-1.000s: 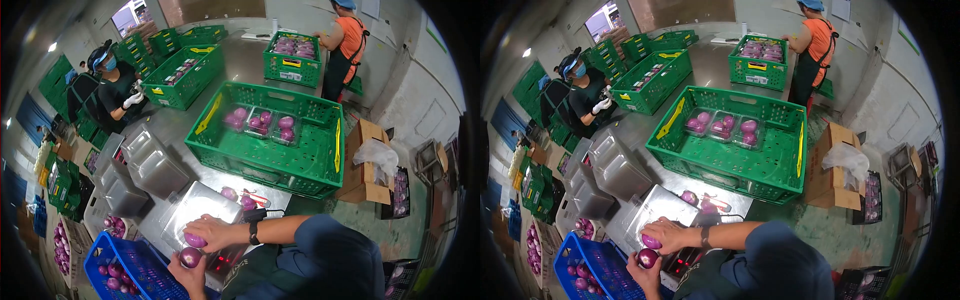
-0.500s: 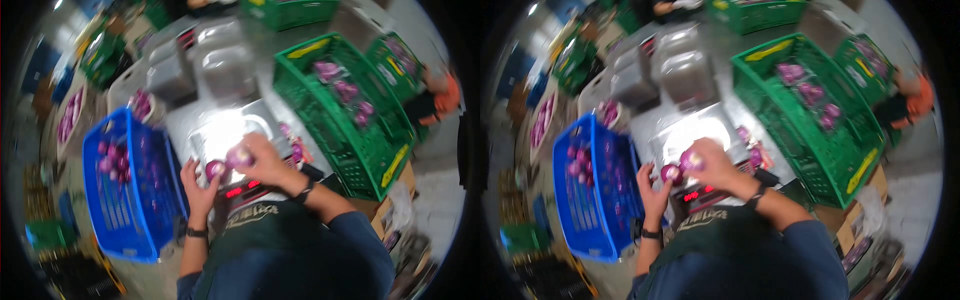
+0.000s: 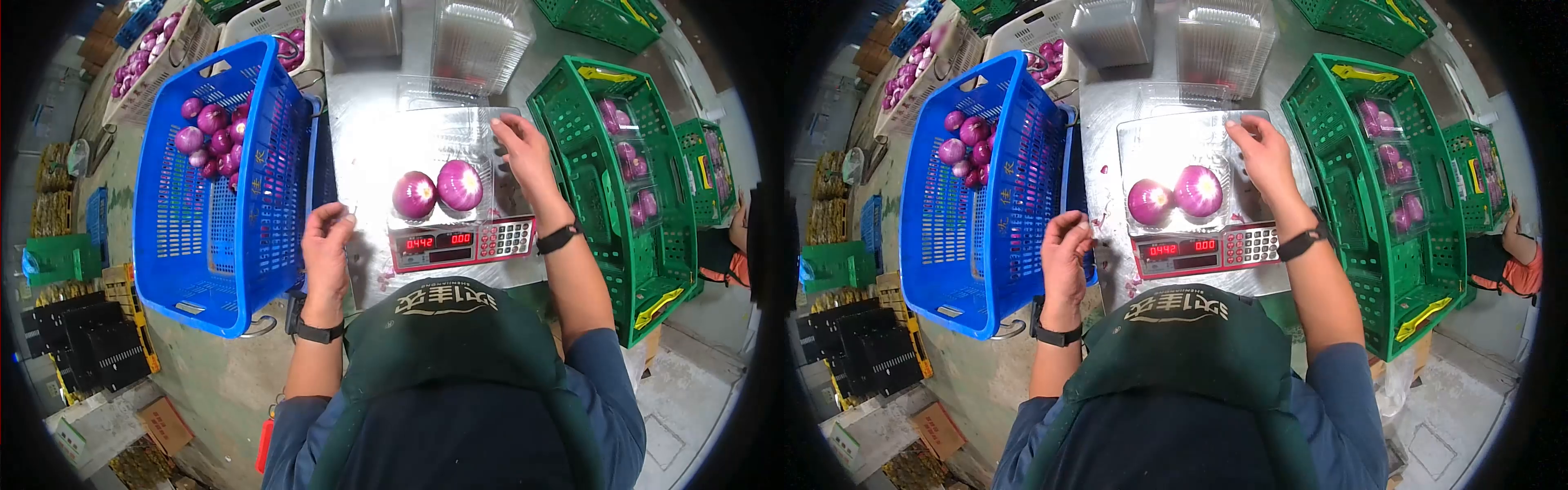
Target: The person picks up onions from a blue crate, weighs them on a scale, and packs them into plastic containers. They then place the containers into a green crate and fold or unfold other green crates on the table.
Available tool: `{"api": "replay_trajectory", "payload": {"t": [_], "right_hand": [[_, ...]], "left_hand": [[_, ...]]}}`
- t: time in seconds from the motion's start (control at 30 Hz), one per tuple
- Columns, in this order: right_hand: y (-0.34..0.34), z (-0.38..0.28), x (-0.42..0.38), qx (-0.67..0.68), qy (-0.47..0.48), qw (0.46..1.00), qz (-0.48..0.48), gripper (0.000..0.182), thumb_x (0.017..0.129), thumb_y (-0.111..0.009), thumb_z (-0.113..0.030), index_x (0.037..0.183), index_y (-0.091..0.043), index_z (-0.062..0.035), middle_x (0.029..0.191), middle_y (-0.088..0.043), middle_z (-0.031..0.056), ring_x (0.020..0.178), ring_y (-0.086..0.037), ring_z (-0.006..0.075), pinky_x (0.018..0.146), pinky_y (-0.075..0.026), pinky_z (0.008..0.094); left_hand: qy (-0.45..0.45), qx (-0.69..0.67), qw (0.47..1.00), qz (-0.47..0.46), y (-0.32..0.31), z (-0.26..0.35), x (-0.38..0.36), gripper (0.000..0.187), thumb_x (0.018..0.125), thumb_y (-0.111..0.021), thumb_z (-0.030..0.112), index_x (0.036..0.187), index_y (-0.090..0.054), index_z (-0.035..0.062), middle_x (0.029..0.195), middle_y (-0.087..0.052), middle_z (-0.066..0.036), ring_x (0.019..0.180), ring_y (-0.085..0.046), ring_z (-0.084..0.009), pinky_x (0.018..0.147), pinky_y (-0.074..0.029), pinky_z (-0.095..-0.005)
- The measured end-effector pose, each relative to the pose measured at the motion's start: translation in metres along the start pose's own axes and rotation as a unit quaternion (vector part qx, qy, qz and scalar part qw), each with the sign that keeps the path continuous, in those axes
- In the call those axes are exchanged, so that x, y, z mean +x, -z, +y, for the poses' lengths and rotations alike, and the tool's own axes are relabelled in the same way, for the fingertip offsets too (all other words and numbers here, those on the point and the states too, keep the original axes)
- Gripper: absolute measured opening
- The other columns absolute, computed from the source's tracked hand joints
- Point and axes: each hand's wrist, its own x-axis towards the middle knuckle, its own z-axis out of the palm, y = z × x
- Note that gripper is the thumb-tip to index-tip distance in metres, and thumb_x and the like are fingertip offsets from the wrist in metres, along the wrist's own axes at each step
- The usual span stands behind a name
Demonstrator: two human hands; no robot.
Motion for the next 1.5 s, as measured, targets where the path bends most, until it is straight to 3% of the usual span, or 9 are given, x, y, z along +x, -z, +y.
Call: {"api": "replay_trajectory", "payload": {"t": [0.2, 0.27, 0.33, 0.4, 0.47, 0.57, 1.17, 1.4, 1.5], "right_hand": [[-0.009, 0.002, 0.025, 0.124, -0.09, 0.987, -0.042, 0.065, 0.079, -0.077, -0.011, 0.14, -0.055, -0.0001, 0.105, -0.066, 0.007, 0.099, -0.061, 0.016, 0.078, -0.05, 0.0314], [0.009, 0.008, 0.007, 0.024, 0.01, 0.993, -0.117, 0.068, 0.073, -0.077, -0.008, 0.138, -0.059, -0.0071, 0.1, -0.064, 0.009, 0.096, -0.063, 0.0203, 0.079, -0.053, 0.0353], [0.03, 0.016, -0.032, -0.252, 0.412, 0.875, -0.02, 0.066, 0.074, -0.075, -0.009, 0.138, -0.06, -0.0118, 0.096, -0.067, 0.0106, 0.083, -0.066, 0.0251, 0.076, -0.056, 0.0378], [0.056, 0.002, -0.08, -0.313, 0.375, 0.86, -0.145, 0.067, 0.076, -0.074, -0.012, 0.141, -0.058, -0.0117, 0.089, -0.069, 0.0122, 0.071, -0.066, 0.0292, 0.07, -0.057, 0.0374], [0.059, -0.012, -0.11, -0.184, 0.067, 0.942, -0.272, 0.067, 0.079, -0.073, -0.01, 0.143, -0.056, -0.0077, 0.083, -0.069, 0.0107, 0.069, -0.068, 0.0255, 0.067, -0.057, 0.0369], [0.03, 0.026, -0.115, 0.018, -0.117, 0.98, -0.158, 0.059, 0.082, -0.07, -0.007, 0.139, -0.057, -0.0009, 0.082, -0.069, 0.0097, 0.068, -0.068, 0.0195, 0.063, -0.055, 0.0342], [0.152, -0.045, -0.131, 0.166, 0.193, 0.937, 0.239, 0.057, 0.07, -0.093, -0.016, 0.111, -0.054, -0.0095, 0.11, -0.055, 0.0005, 0.108, -0.052, 0.0147, 0.101, -0.043, 0.032], [0.328, -0.027, -0.15, -0.206, 0.125, 0.798, 0.553, 0.06, 0.058, -0.095, -0.028, 0.097, -0.057, -0.0022, 0.101, -0.055, 0.0128, 0.095, -0.058, 0.0294, 0.084, -0.05, 0.0394], [0.382, 0.023, -0.147, -0.381, -0.009, 0.769, 0.514, 0.053, 0.064, -0.089, -0.026, 0.102, -0.059, -0.004, 0.111, -0.058, 0.0197, 0.104, -0.062, 0.0425, 0.088, -0.052, 0.0519]], "left_hand": [[0.193, -0.075, 0.966, -0.158, -0.031, 0.014, -0.024, 0.034, 0.095, -0.066, 0.011, 0.126, -0.054, 0.002, 0.109, -0.067, -0.015, 0.092, -0.067, -0.0229, 0.078, -0.056, -0.0362], [0.175, -0.149, 0.954, -0.194, -0.022, 0.002, -0.019, 0.032, 0.095, -0.064, 0.01, 0.125, -0.055, 0.0021, 0.111, -0.068, -0.018, 0.095, -0.068, -0.0286, 0.081, -0.055, -0.0435], [0.164, -0.138, 0.955, -0.206, -0.018, 0.003, -0.017, 0.03, 0.096, -0.063, 0.017, 0.122, -0.058, 0.0038, 0.108, -0.072, -0.017, 0.096, -0.069, -0.0298, 0.08, -0.054, -0.043], [0.196, -0.175, 0.941, -0.215, -0.016, 0.002, -0.013, 0.023, 0.096, -0.064, 0.02, 0.115, -0.062, 0.0076, 0.105, -0.072, -0.015, 0.093, -0.069, -0.029, 0.075, -0.055, -0.0383], [0.2, -0.114, 0.955, -0.185, -0.022, -0.004, -0.006, 0.011, 0.093, -0.061, 0.011, 0.103, -0.059, 0.0069, 0.093, -0.069, -0.015, 0.079, -0.066, -0.0268, 0.063, -0.053, -0.0339], [0.186, -0.06, 0.966, -0.172, -0.035, -0.01, 0.005, 0.008, 0.087, -0.056, -0.002, 0.091, -0.052, 0.0041, 0.08, -0.062, -0.014, 0.062, -0.059, -0.0231, 0.052, -0.047, -0.0323], [-0.031, 0.099, 0.909, -0.403, -0.14, 0.06, -0.058, 0.018, 0.093, -0.067, -0.003, 0.109, -0.061, 0.0003, 0.095, -0.07, -0.014, 0.069, -0.067, -0.0193, 0.063, -0.057, -0.0297], [-0.127, 0.106, 0.952, -0.257, -0.084, 0.102, -0.008, 0.01, 0.091, -0.07, 0.0, 0.096, -0.062, -0.0014, 0.089, -0.07, -0.013, 0.068, -0.065, -0.0159, 0.061, -0.054, -0.0262], [-0.163, 0.096, 0.962, -0.198, -0.065, 0.119, 0.005, 0.012, 0.092, -0.072, 0.004, 0.096, -0.062, -0.0008, 0.087, -0.069, -0.012, 0.067, -0.065, -0.0149, 0.057, -0.054, -0.0253]]}}
